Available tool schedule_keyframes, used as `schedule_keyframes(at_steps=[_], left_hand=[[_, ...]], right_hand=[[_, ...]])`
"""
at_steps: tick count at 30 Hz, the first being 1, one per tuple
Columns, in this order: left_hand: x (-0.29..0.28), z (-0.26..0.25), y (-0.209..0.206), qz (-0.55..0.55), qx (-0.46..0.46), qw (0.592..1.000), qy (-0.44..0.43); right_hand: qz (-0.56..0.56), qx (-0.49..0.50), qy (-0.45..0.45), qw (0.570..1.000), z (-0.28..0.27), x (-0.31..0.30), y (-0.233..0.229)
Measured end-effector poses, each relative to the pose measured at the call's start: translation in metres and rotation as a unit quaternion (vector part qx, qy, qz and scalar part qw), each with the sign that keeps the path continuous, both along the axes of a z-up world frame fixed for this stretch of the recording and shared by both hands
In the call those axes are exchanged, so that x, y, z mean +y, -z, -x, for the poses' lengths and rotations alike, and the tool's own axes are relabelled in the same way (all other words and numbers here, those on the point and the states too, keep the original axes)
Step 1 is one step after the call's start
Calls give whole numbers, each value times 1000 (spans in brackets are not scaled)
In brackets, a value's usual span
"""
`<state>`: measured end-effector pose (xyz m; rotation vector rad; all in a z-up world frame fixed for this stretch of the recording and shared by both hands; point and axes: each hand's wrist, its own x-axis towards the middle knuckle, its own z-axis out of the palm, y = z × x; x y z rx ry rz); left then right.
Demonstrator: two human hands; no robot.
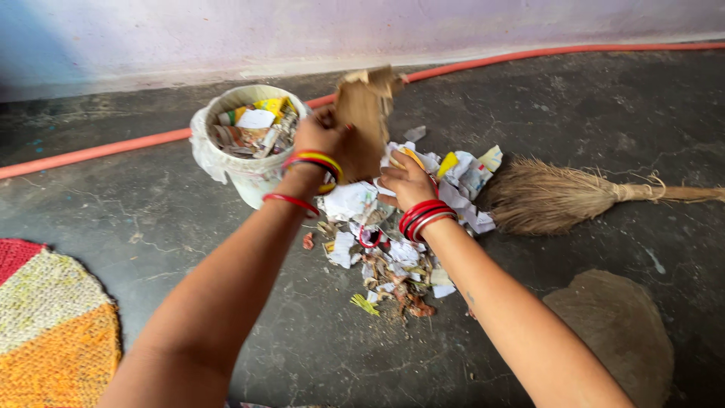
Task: The person sits on the floor and sorts a pile of mixed waste by hand, picking up pieces of paper, wrappers, and organic debris and placing them into a white bucket lined with a plastic bag. The person handles items one at a time, occasionally adjusting the pile and pressing items into the bucket.
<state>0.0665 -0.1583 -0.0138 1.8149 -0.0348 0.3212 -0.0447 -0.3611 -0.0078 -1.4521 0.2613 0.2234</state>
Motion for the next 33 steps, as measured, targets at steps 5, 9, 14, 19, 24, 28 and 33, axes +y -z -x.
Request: schedule_keyframes(at_steps=[5, 9, 14, 19, 24, 28, 33], left_hand=[[72, -6, -72, -135, -56, 986, -76], [109, 5, -101, -205, -114, 966, -111], [139, 18, -82, -326, -196, 917, -116], [146, 17, -40, -452, -86, 885, -74], [126, -6, -14, -551, 76, 831, -21], [126, -21, 3, -539, 158, 827, 7], [124, -33, 15, -498, 202, 843, 16]], right_hand=[[25, -40, -23, 999, -11, 48, -24], [96, -66, -41, 992, -9, 80, -35], [168, -142, -64, 973, -18, 109, -26], [236, -215, -69, 945, -25, 122, 1], [252, -235, -58, 937, -32, 122, 20], [243, -227, -53, 942, -41, 116, 37], [232, -237, -53, 942, -47, 106, 57]])
